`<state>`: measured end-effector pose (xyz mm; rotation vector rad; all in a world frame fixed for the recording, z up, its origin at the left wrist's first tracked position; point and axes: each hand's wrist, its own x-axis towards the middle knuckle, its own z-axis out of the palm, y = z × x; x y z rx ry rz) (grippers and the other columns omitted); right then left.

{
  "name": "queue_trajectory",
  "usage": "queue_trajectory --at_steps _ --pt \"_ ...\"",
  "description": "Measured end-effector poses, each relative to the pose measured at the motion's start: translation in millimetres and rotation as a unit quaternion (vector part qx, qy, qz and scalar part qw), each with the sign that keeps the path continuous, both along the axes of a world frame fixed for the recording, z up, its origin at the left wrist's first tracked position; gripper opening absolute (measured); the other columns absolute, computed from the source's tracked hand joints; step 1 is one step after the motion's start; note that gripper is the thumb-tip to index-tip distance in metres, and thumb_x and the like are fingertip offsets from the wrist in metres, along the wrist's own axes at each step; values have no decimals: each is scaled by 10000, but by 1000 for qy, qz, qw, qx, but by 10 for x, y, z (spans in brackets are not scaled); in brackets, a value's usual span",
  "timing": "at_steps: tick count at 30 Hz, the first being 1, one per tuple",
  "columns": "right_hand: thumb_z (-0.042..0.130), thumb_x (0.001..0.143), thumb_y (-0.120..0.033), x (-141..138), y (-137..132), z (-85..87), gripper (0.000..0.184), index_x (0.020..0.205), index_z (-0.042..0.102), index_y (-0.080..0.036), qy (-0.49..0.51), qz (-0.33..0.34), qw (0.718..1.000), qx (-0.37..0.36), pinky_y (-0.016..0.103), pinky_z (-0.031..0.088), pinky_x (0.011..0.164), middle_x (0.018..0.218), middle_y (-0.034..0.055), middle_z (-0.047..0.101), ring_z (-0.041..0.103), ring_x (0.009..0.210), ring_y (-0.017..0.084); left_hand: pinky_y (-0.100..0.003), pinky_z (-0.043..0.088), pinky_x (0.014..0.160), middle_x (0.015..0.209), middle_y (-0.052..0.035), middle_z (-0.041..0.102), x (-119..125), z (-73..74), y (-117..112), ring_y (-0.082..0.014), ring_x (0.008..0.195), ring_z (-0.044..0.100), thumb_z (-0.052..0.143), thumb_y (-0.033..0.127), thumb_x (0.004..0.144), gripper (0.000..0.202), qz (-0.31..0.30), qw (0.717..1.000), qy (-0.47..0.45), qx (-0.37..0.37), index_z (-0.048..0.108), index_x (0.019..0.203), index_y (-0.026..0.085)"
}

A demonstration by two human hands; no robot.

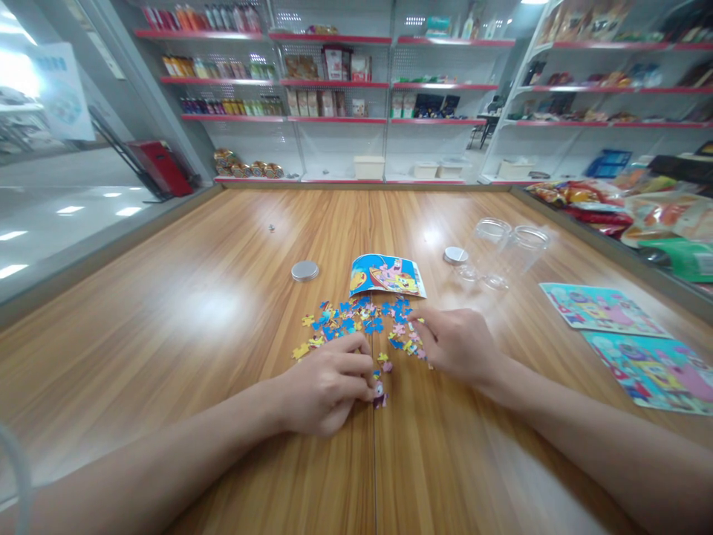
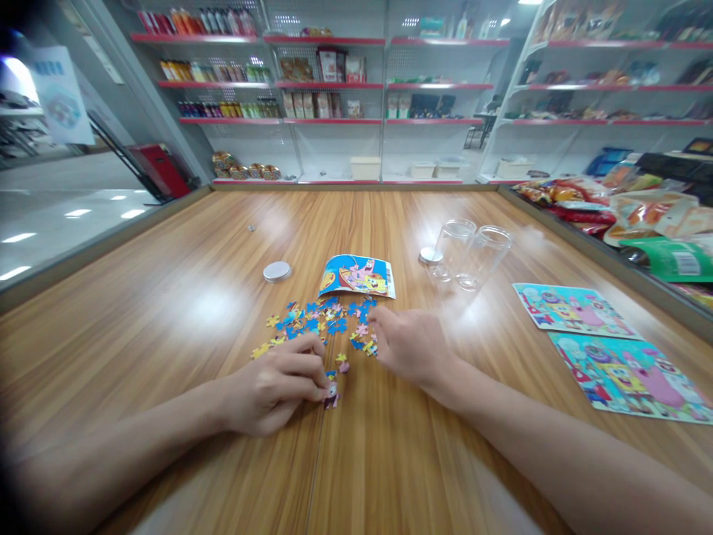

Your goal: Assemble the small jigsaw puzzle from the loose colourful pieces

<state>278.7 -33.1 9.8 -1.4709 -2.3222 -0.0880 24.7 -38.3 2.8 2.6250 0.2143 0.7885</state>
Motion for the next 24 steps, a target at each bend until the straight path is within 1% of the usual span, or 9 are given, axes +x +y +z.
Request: queue_trajectory --at_steps 4,7,10,13,15,18,21,23,24 --pt "476 872 -209 35 39 36 259 918 731 -203 -5 -41 999 11 296 301 574 685 55 722 633 590 191 -394 520 759 963 -93 720 6 37 -22 -225 887 556 495 -42 709 402 -21 1000 2 19 658 1020 153" --pt "510 810 -207 25 17 52 233 864 736 -220 -29 -45 999 4 297 298 559 666 55 720 642 584 206 -445 525 831 1084 -118 711 5 46 -28 -248 955 567 475 -34 716 474 -3 999 9 44 639 1130 128" --pt "542 810 -271 0 -13 60 205 856 738 -240 -69 -52 996 -10 301 292 548 679 62 725 652 599 229 -468 517 897 1188 -105 691 4 28 -18 -255 1007 550 483 -30 756 472 48 997 38 56 635 1172 133" --pt "553 826 -310 -18 -28 58 201 868 739 -247 -85 -47 995 -25 305 292 546 717 63 738 667 628 238 -467 511 934 1247 -82 671 -2 4 -1 -265 1061 519 498 -24 776 479 99 991 65 58 634 1203 147" --pt "560 828 -301 -21 -29 50 193 873 739 -244 -79 -42 996 -29 306 295 549 727 60 742 675 638 232 -467 505 955 1256 -75 665 -10 -5 6 -268 1088 505 497 -27 780 482 117 989 69 59 635 1208 148" --pt "552 862 -306 -25 -27 26 213 933 744 -247 -53 -35 998 -21 303 300 559 720 50 744 682 635 216 -464 495 971 1207 -77 677 -26 -13 13 -256 1077 511 489 -28 800 455 141 986 51 66 643 1191 147" --pt "507 930 -346 -43 -33 0 258 1001 742 -268 -51 -14 999 -13 300 290 557 730 39 752 680 620 202 -500 466 995 1187 -84 676 -37 -36 23 -255 1064 525 495 -15 821 390 218 972 27 80 661 1133 149" --pt "478 960 -370 -61 -39 -9 282 996 742 -278 -66 -3 998 -19 299 282 551 746 35 758 682 624 202 -527 449 1000 1210 -85 668 -37 -55 32 -271 1085 525 515 17 838 346 273 958 38 82 670 1114 157" --pt "470 968 -381 -69 -41 -11 291 983 743 -280 -71 -1 997 -24 299 283 551 757 34 761 687 637 204 -534 446 1000 1216 -84 666 -35 -63 35 -277 1096 524 525 36 847 331 288 953 47 81 673 1115 162"
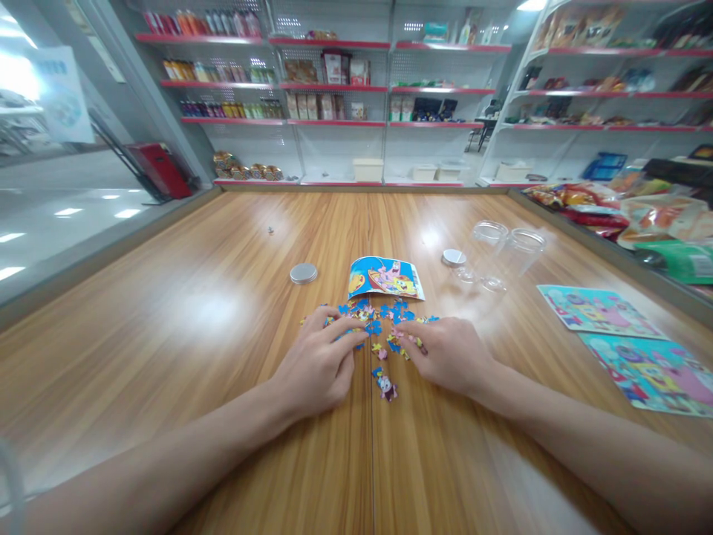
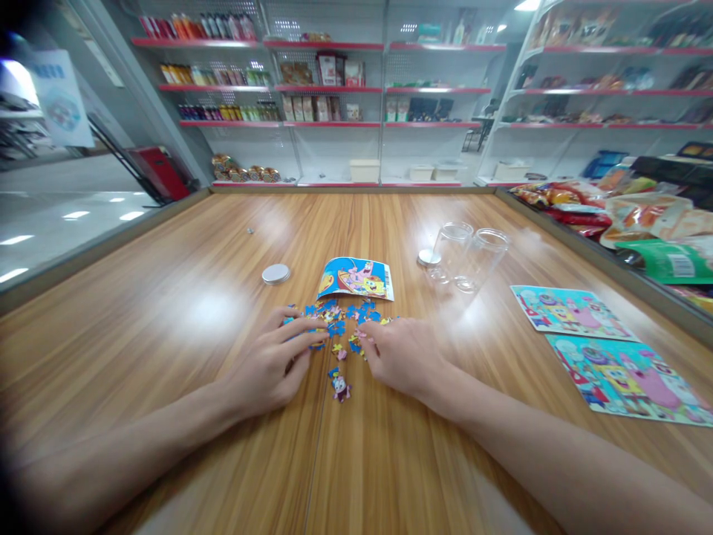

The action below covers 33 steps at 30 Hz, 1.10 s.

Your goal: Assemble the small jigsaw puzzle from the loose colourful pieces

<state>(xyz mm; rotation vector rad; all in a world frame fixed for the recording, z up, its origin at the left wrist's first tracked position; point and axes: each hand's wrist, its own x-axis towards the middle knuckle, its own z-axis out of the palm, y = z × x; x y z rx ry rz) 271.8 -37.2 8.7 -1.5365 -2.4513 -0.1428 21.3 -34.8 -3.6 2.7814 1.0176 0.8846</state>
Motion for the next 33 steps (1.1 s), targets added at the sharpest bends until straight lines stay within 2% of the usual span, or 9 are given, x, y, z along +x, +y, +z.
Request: queue_trajectory --at_steps 3,7,14,17,20,23,26,29,33 --pt "469 974 -414 -12 6 7 307 979 746 -280 2 -4 1000 -12 295 307 565 793 35 769 705 688 210 -528 446 1008 1174 -73 684 13 -7 0 -280 1106 521 545 77 866 291 7 1000 12 -10 685 1104 169" --pt "468 976 -458 -16 44 21 349 1182 701 -299 -1 -37 999 -11 290 330 568 763 42 763 706 678 220 -505 442 1030 1143 -61 697 28 15 -17 -269 1110 519 535 93 889 250 -7 1000 11 -16 693 1069 164" --pt "431 987 -511 -38 130 -13 365 1207 684 -366 -14 -47 999 -23 292 379 597 865 40 778 723 756 236 -646 359 1081 1517 -72 453 37 41 -47 -377 1337 368 517 317 960 441 41 993 101 -46 532 1389 218" --pt "439 986 -504 -38 144 -17 362 1205 683 -351 -4 -52 998 -25 295 396 613 906 38 781 726 785 237 -675 331 1085 1544 -52 421 49 34 -45 -403 1369 312 489 416 983 468 46 989 129 -56 504 1417 241" --pt "459 977 -493 -36 148 -3 383 1262 651 -324 5 -65 998 -24 298 401 622 929 44 781 724 803 238 -661 336 1082 1503 -51 467 55 40 -39 -394 1360 326 498 392 981 415 35 991 116 -55 550 1366 245" --pt "456 980 -482 -34 159 4 347 1161 700 -313 6 -63 997 -33 296 396 630 918 38 780 719 819 231 -606 349 1094 1397 -56 556 46 72 -48 -348 1320 385 542 274 950 327 -12 998 60 -28 623 1265 239" --pt "459 982 -479 -28 179 -4 329 1076 728 -315 14 -54 998 -33 294 395 639 923 31 779 715 835 222 -526 386 1084 1271 -68 630 43 115 -76 -276 1201 494 560 155 905 298 -124 992 23 3 660 1180 212" --pt "463 983 -488 -20 193 -14 332 1075 733 -319 18 -57 998 -29 294 392 633 889 29 777 714 808 218 -463 448 1012 1158 -86 675 64 137 -106 -238 1066 565 555 129 888 299 -229 972 50 -10 657 1165 178" --pt "477 978 -486 -15 195 -13 326 1070 733 -306 14 -64 998 -22 296 382 613 865 33 774 716 783 223 -427 498 919 1098 -91 695 94 125 -124 -242 1028 582 554 117 883 292 -242 969 52 -23 658 1149 178"
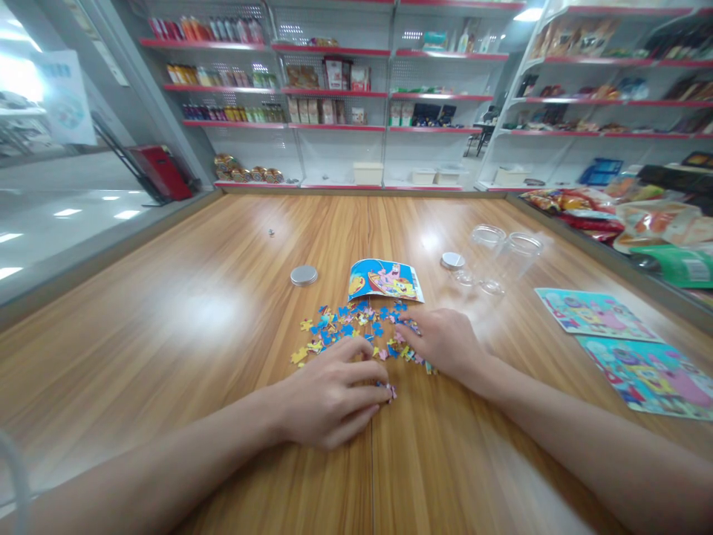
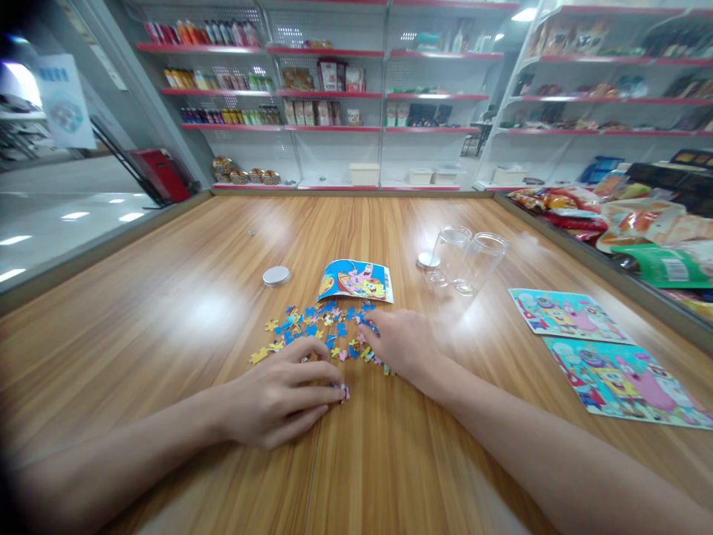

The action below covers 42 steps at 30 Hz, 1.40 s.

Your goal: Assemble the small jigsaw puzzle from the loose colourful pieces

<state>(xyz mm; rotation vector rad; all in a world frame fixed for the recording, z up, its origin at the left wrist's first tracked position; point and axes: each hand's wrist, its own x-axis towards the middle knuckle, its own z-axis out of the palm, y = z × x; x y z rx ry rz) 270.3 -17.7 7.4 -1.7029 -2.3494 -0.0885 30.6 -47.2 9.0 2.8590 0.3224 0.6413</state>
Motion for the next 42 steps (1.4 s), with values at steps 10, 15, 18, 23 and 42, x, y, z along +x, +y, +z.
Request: queue_trajectory --at_steps 10,15,18,23,42 --pt "506 970 -461 7 13 -13 295 1034 728 -279 -2 -15 1000 7 284 354 592 852 31 773 710 766 219 -414 529 861 1010 -76 729 3 33 -33 -209 872 591 542 69 847 244 -26 1000 -3 -15 676 1020 177" --pt "482 985 -438 12 5 -14 302 1027 731 -272 -8 -11 1000 14 279 322 582 836 33 769 697 736 210 -406 534 824 1015 -70 736 1 38 -40 -216 881 601 551 81 829 233 -29 999 -7 -14 680 991 188" --pt "464 994 -438 16 1 -20 323 972 730 -256 -10 -7 1000 19 279 304 574 810 33 760 688 718 202 -403 528 814 1021 -70 737 -3 36 -49 -222 896 596 558 87 832 214 -29 1000 -4 -9 681 980 179" --pt "452 998 -444 32 5 -40 380 824 710 -225 -11 6 1000 23 279 273 556 723 39 731 666 676 193 -411 517 845 1049 -55 728 -41 -23 16 -221 935 595 569 103 866 210 83 994 -63 25 676 1029 181" --pt "434 911 -91 76 -44 -47 261 1123 527 -210 306 218 911 172 296 504 761 1031 82 594 605 934 185 -628 331 1160 1561 -116 392 -87 98 2 -363 1471 281 586 168 829 727 193 975 -99 43 340 1513 178"
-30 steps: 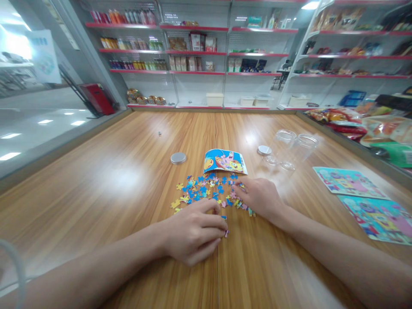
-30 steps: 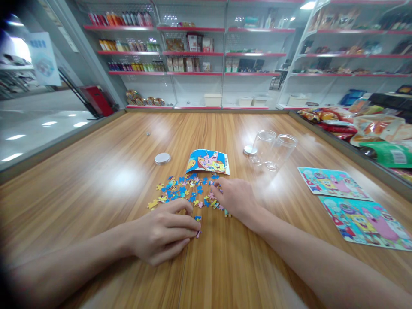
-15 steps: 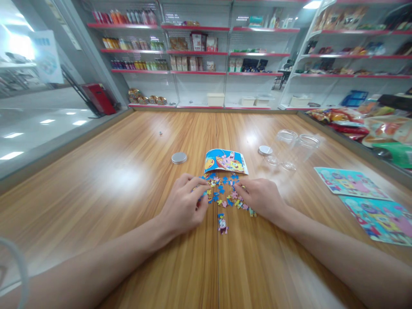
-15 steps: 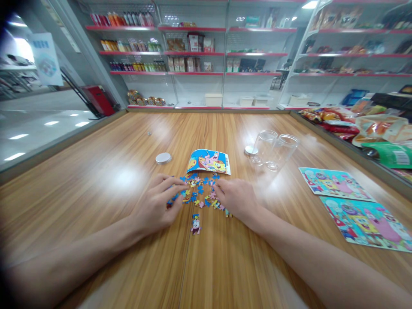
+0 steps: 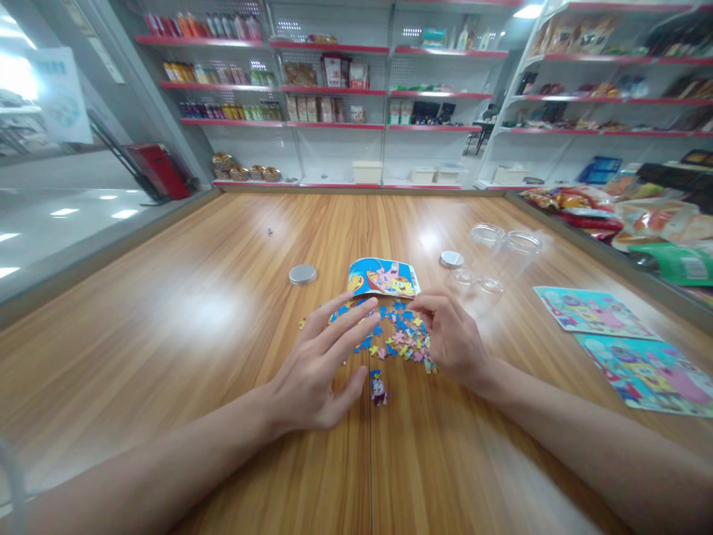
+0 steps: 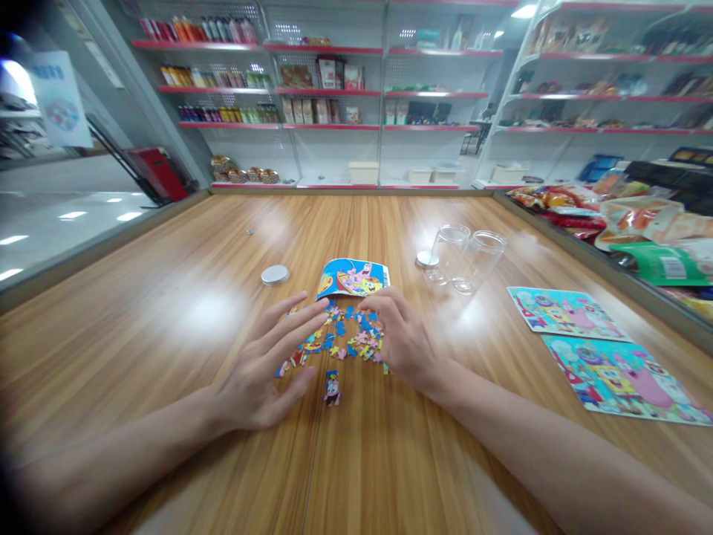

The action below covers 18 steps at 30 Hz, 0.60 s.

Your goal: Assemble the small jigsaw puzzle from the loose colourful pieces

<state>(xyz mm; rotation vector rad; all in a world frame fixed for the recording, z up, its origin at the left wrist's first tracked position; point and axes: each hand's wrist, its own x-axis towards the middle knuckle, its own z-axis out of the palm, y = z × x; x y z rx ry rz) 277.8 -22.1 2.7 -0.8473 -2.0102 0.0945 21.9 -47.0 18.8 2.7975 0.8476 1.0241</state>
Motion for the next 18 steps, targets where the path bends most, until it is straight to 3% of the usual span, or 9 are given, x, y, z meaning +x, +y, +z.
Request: queue_trajectory --at_steps 3,7,11,14,16,18 --pt "434 889 -68 -20 -24 44 311 1144 524 -221 -11 27 999 24 352 517 850 1088 93 595 598 1040 205 -664 319 1144 1588 -114 346 3 26 -12 -394 1492 226 582 197 809 761 -17 1000 3 5 322 1524 191" --pt "417 859 -65 -13 -39 85 267 1000 596 -206 -40 31 999 8 361 498 837 967 77 663 618 947 205 -681 359 1083 1545 -74 412 -21 -17 -12 -404 1427 330 574 170 747 610 -45 998 -19 38 545 1348 267" --pt "401 827 -79 36 -47 63 279 687 607 -204 -116 1 993 -21 294 421 694 607 -3 639 555 590 141 -473 522 793 1072 -98 660 -63 -69 1 -268 970 599 526 96 741 402 -128 990 -30 55 642 1101 233" --pt "399 776 -62 90 -79 23 301 625 618 -203 -153 -32 988 -19 271 361 620 551 -10 633 507 528 131 -359 424 548 730 -68 597 -60 -72 -16 -190 633 538 439 154 879 168 -234 971 2 42 589 819 201" --pt "416 749 -54 124 -115 8 294 615 632 -203 -166 -42 985 -17 272 318 583 546 -6 637 488 515 133 -357 314 451 584 -40 482 -39 -56 -60 -166 499 438 349 196 951 338 -295 955 32 31 444 628 215" --pt "436 729 -50 145 -156 10 282 608 641 -201 -196 -56 979 -18 284 280 566 541 0 637 463 494 132 -371 226 406 527 -18 386 -14 -38 -123 -150 429 328 293 180 961 404 -324 945 51 14 323 560 221"
